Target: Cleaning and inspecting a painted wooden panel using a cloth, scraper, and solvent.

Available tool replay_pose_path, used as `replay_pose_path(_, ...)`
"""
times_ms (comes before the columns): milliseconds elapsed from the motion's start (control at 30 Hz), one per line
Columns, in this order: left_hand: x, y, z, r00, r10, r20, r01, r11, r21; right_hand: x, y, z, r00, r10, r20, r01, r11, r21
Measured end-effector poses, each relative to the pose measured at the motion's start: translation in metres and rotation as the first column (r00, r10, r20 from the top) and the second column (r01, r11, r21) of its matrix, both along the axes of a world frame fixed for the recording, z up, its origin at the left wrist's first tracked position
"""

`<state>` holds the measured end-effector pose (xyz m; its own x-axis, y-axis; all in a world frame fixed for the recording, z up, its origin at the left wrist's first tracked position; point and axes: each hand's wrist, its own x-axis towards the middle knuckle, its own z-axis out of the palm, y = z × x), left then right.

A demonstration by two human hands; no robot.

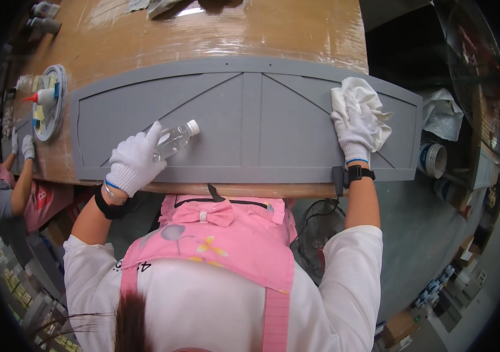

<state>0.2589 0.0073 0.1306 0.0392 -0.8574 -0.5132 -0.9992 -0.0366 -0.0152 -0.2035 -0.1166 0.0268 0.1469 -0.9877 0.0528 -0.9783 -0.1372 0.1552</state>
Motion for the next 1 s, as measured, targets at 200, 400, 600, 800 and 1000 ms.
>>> replay_pose_path(200,-0.02,-0.014,-0.004,0.998,0.033,0.047,-0.027,0.992,-0.124,0.001,0.002,-0.001,1.0,0.015,-0.011,-0.015,0.999,-0.053)
replay_pose_path(400,-0.036,-0.002,0.013,0.998,-0.022,0.057,0.024,0.999,-0.032,0.004,0.004,0.006,0.998,0.013,0.069,-0.01,0.999,-0.034)
replay_pose_path(600,-0.05,-0.002,0.011,0.997,0.033,0.068,-0.023,0.989,-0.145,0.002,0.006,0.006,0.996,0.049,0.077,-0.043,0.996,-0.074)
replay_pose_path(800,-0.044,0.013,0.013,0.994,0.064,0.091,-0.05,0.988,-0.149,0.005,0.007,0.015,0.995,0.017,0.097,-0.016,1.0,-0.007)
replay_pose_path(1000,-0.043,0.033,0.025,0.995,0.027,0.095,-0.024,0.999,-0.035,-0.004,0.004,0.021,0.995,0.031,0.093,-0.041,0.994,0.104)
